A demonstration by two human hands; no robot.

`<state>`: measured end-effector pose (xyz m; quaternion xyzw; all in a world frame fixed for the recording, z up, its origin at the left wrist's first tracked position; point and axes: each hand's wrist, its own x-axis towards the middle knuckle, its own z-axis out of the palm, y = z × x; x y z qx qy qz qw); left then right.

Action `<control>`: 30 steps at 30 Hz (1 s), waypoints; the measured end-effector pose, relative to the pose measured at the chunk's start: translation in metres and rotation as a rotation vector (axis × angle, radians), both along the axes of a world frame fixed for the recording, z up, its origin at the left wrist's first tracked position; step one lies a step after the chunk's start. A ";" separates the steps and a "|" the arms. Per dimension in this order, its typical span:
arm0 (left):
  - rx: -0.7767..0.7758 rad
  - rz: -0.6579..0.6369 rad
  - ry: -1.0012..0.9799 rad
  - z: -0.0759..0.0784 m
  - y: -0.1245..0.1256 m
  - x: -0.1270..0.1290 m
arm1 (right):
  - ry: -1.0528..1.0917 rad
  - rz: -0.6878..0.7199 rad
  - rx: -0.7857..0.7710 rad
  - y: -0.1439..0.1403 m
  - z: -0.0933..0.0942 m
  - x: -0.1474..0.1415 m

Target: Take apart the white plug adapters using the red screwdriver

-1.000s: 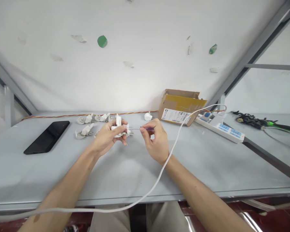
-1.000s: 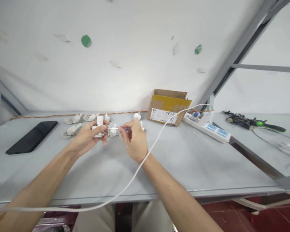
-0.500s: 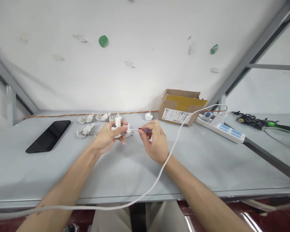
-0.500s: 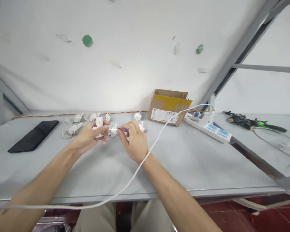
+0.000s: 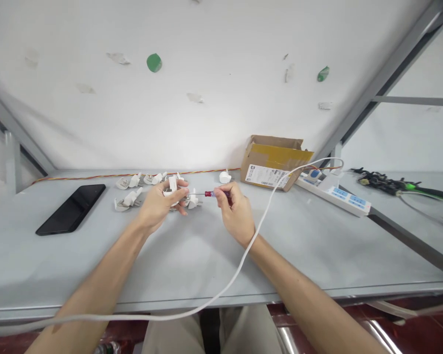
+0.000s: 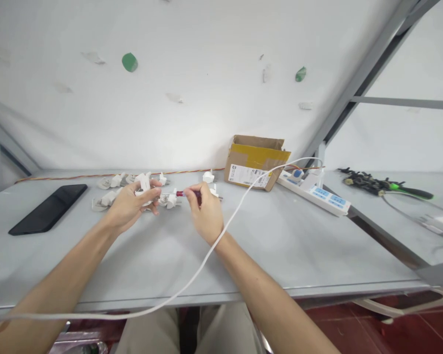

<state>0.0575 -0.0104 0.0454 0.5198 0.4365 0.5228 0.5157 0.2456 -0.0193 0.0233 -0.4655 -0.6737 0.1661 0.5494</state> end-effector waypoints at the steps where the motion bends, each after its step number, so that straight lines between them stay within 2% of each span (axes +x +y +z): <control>1: -0.002 0.001 -0.003 0.000 0.000 0.000 | -0.004 0.014 0.012 0.000 -0.001 0.000; 7: 0.000 0.019 -0.035 -0.001 0.002 -0.003 | -0.091 0.089 0.094 0.002 -0.006 0.001; 15: -0.033 -0.003 0.014 -0.003 0.003 -0.005 | -0.230 0.042 0.279 0.006 -0.011 0.002; 19: -0.049 -0.028 0.016 -0.003 0.003 -0.007 | -0.291 0.075 0.349 0.010 -0.013 0.004; 27: -0.074 -0.049 -0.012 -0.001 0.002 -0.009 | -0.354 0.043 0.373 0.008 -0.007 0.006; 30: -0.058 -0.036 -0.015 0.000 0.002 -0.009 | -0.283 0.044 0.301 0.004 -0.003 0.003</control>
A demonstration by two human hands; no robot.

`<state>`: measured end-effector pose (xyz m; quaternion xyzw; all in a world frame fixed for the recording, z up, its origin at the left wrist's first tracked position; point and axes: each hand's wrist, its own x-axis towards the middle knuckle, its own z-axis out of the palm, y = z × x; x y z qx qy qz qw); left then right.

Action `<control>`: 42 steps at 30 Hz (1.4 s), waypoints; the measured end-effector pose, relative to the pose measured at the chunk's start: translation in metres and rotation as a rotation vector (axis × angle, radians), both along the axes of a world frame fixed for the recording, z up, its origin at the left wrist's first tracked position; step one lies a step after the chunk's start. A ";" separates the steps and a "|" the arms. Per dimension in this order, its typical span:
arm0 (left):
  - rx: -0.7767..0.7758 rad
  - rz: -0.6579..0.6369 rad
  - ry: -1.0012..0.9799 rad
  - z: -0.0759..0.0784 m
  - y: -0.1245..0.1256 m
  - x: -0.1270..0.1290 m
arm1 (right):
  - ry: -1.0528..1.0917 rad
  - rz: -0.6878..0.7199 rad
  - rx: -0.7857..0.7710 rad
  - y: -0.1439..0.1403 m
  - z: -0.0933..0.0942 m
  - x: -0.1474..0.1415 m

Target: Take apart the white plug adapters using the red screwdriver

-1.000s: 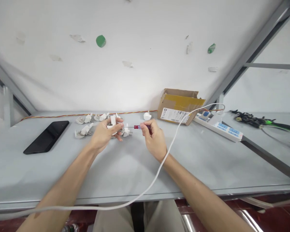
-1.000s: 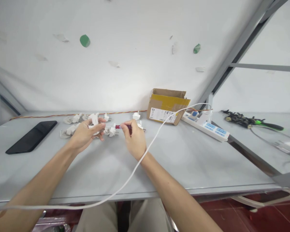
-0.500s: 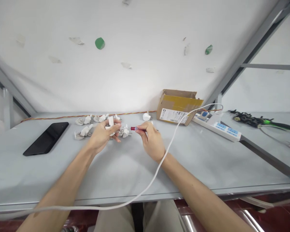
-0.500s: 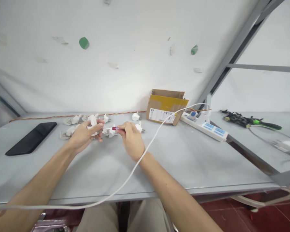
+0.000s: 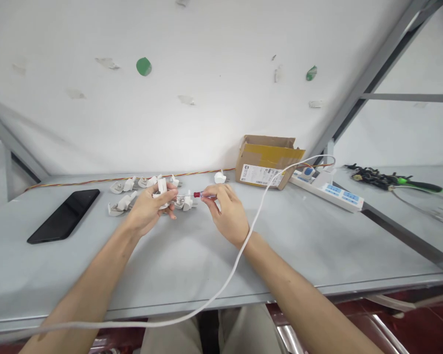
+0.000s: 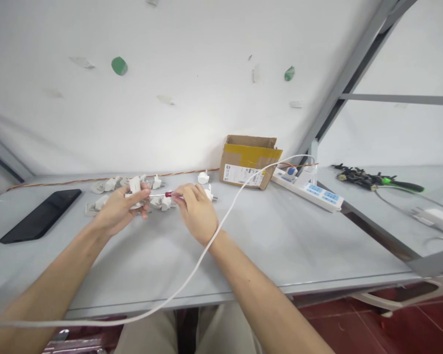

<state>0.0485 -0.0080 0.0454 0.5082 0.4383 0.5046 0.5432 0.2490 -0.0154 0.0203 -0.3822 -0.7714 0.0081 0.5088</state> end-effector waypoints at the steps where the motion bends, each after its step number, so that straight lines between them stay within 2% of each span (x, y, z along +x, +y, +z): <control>1: 0.009 0.008 0.001 0.000 0.000 0.001 | 0.046 -0.015 -0.050 -0.001 0.001 -0.001; 6: 0.052 0.059 0.038 0.002 -0.001 0.005 | 0.223 -0.078 -0.349 -0.005 0.005 -0.004; 9: 0.060 0.066 0.073 0.000 -0.002 0.008 | 0.253 -0.054 -0.394 -0.004 0.006 -0.004; 15: 0.059 0.069 0.071 -0.005 -0.002 0.011 | 0.278 0.003 -0.296 -0.004 0.004 -0.004; 24: 0.056 0.083 0.036 -0.007 -0.001 0.011 | 0.114 0.010 -0.200 0.000 -0.004 0.000; 34: 0.011 -0.014 0.052 -0.004 -0.003 0.008 | -0.083 -0.016 0.188 0.003 -0.005 0.003; 37: 0.012 -0.028 0.028 -0.002 -0.004 0.007 | -0.060 -0.028 0.210 0.005 -0.003 0.005; 42: 0.003 -0.050 0.003 -0.003 -0.003 0.006 | -0.052 -0.023 0.148 0.005 0.000 0.006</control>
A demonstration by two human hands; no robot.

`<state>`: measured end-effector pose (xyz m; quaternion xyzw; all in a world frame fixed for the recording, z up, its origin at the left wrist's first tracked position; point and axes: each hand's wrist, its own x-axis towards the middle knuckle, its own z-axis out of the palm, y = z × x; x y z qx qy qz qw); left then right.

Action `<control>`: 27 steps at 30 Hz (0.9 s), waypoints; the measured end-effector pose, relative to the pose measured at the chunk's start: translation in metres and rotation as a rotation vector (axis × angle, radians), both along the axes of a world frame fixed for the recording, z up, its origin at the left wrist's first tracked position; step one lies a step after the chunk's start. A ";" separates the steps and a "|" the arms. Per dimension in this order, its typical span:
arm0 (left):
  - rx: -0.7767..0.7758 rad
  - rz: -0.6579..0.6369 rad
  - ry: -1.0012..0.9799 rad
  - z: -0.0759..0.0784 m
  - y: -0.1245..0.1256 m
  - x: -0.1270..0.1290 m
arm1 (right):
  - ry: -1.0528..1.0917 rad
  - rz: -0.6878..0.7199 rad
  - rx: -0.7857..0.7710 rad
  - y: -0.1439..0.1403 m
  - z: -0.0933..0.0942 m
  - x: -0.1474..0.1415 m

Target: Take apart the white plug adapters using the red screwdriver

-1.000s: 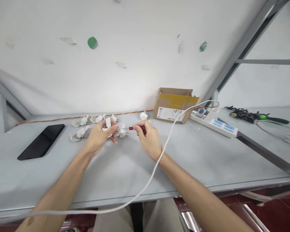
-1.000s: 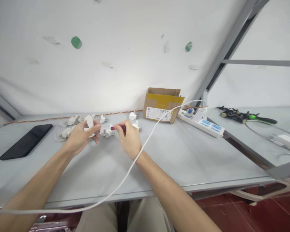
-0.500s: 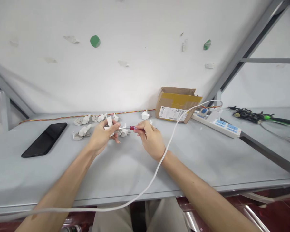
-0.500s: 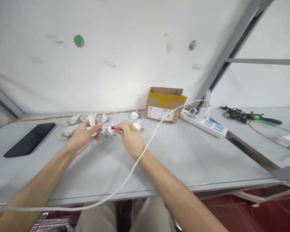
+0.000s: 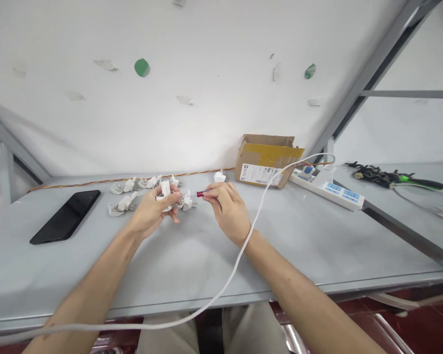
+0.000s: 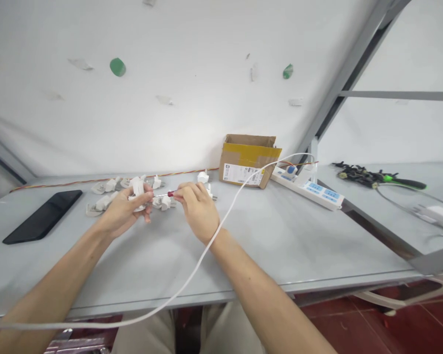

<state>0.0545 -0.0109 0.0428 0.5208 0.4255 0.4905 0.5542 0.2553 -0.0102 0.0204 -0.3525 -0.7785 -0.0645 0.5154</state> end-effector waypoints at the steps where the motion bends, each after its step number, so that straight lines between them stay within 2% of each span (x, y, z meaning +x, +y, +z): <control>1: 0.001 0.004 -0.006 0.000 0.001 0.000 | 0.002 0.007 -0.014 -0.001 0.000 0.000; 4: 0.015 0.042 -0.011 -0.001 0.002 0.000 | 0.062 0.007 -0.092 -0.003 0.001 -0.003; 7: 0.025 0.072 0.001 -0.001 0.003 0.001 | 0.165 -0.066 -0.249 -0.006 0.002 -0.005; 10: 0.042 0.072 0.016 -0.001 0.003 0.001 | 0.206 -0.131 -0.427 -0.008 0.004 -0.006; 13: 0.052 0.055 0.038 -0.001 0.003 0.003 | 0.214 -0.126 -0.520 -0.007 0.006 -0.006; 19: 0.033 0.049 0.052 -0.001 0.002 0.003 | 0.288 -0.008 -0.459 -0.006 0.004 -0.008; 24: 0.000 0.107 -0.002 -0.002 0.004 0.001 | 0.284 0.055 -0.401 -0.005 0.003 -0.009; 27: 0.014 0.089 -0.047 -0.003 0.005 0.000 | 0.270 0.118 -0.349 -0.005 0.002 -0.009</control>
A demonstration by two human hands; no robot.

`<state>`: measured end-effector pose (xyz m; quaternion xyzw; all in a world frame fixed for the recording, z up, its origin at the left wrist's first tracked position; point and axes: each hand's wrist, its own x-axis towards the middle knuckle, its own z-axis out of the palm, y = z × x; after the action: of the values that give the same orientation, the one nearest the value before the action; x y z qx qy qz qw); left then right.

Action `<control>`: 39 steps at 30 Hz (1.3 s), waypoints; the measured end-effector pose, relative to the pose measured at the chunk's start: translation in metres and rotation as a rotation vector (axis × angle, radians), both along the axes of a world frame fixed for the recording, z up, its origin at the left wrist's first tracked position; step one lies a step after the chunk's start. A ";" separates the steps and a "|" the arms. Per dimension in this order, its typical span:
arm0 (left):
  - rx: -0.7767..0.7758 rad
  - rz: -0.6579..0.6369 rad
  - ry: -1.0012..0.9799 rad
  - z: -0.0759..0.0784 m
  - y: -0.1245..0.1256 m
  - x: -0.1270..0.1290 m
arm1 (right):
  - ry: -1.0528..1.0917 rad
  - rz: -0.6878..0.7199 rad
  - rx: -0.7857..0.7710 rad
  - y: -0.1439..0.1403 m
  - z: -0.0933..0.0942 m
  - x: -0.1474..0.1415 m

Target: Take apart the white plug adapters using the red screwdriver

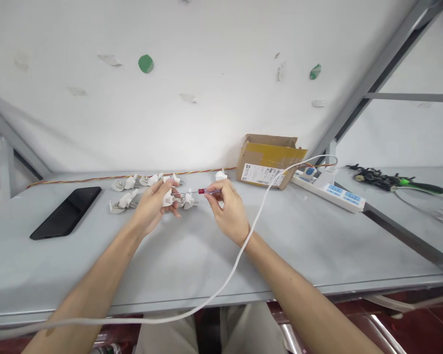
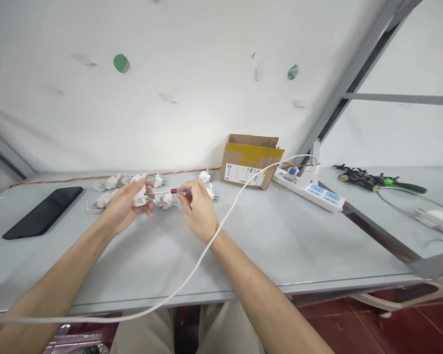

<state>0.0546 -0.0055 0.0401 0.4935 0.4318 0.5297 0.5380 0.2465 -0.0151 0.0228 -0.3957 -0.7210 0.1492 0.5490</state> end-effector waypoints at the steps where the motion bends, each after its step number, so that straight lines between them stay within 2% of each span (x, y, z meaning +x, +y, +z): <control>1: 0.005 -0.016 -0.010 0.000 0.000 0.000 | -0.008 0.011 0.015 0.000 -0.001 0.000; 3: 0.011 -0.049 -0.021 0.001 -0.001 0.001 | -0.045 0.001 0.022 -0.001 -0.002 -0.001; 5: 0.021 -0.084 -0.029 0.002 -0.002 0.002 | -0.109 -0.072 0.006 -0.002 -0.004 -0.001; 8: 0.048 -0.107 -0.038 0.003 -0.004 0.003 | -0.299 -0.211 -0.046 -0.003 -0.004 -0.001; 11: 0.082 -0.085 -0.040 0.002 -0.004 0.003 | -0.482 -0.277 -0.085 -0.003 -0.001 -0.001; 15: 0.109 -0.041 -0.062 -0.001 -0.001 0.002 | -0.485 -0.259 -0.060 -0.004 0.003 0.001; 23: 0.119 -0.009 0.026 0.000 0.001 0.002 | -0.475 -0.173 -0.129 -0.002 -0.001 -0.001; 28: 0.157 0.075 0.172 -0.004 0.004 0.000 | -0.557 -0.214 -0.017 -0.002 0.000 0.000; 31: 0.178 0.093 0.276 -0.006 0.004 -0.001 | -0.624 -0.266 -0.037 -0.005 0.003 0.003; 34: 0.179 0.071 0.312 -0.007 0.003 -0.001 | -0.656 -0.251 -0.071 -0.007 0.005 0.002; 39: 0.188 0.096 0.311 -0.007 0.003 0.001 | -0.592 -0.228 -0.086 -0.008 0.002 -0.002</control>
<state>0.0559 -0.0030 0.0333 0.5965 0.4814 0.5099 0.3904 0.2446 -0.0226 0.0249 -0.5229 -0.7934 -0.0044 0.3114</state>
